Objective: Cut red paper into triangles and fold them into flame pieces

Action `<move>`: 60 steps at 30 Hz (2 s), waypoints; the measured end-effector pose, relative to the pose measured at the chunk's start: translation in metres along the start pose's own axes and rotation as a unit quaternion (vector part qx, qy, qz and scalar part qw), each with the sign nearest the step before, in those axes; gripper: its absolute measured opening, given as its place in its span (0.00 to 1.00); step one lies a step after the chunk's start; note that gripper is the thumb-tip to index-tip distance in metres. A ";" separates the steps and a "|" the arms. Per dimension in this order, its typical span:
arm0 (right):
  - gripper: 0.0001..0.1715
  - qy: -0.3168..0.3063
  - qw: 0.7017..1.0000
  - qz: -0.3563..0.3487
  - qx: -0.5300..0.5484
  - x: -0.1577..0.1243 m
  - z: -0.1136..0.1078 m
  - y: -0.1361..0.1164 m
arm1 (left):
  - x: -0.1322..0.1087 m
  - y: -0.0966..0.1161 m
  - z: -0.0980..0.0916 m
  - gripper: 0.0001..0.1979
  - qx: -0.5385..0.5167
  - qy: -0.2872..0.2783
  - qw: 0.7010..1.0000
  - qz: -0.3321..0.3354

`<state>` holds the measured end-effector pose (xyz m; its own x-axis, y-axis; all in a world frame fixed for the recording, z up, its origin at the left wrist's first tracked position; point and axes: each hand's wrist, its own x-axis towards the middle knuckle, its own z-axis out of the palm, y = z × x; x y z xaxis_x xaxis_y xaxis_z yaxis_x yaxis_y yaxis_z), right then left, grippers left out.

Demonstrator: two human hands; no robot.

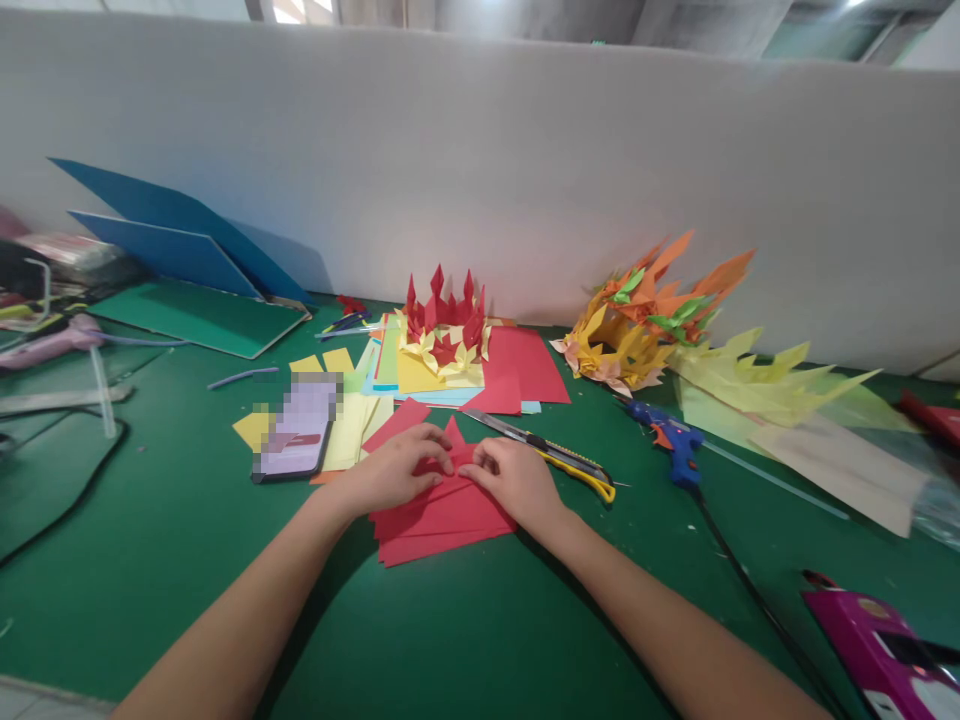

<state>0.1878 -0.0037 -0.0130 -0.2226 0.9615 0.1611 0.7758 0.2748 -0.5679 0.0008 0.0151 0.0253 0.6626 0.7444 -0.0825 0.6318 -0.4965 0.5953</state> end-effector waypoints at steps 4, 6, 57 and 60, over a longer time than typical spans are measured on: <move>0.11 -0.016 1.000 0.010 0.010 0.000 -0.004 -0.003 | 0.000 -0.001 0.000 0.08 0.006 -0.007 1.000 -0.014; 0.10 -0.020 1.000 0.015 0.017 -0.001 -0.006 -0.003 | 0.000 -0.003 0.001 0.08 0.004 -0.008 1.000 -0.017; 0.13 -0.029 0.998 -0.038 0.026 -0.008 -0.010 -0.001 | 0.001 -0.007 0.001 0.10 0.010 -0.015 1.000 -0.014; 0.13 -0.021 0.997 -0.078 -0.010 -0.010 -0.007 -0.003 | 0.001 -0.009 0.002 0.09 0.006 -0.012 1.000 -0.009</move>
<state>0.1916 -0.0140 -0.0071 -0.3656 0.9060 0.2133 0.7407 0.4220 -0.5228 -0.0035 0.0193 0.0186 0.6603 0.7425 -0.1121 0.6485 -0.4885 0.5838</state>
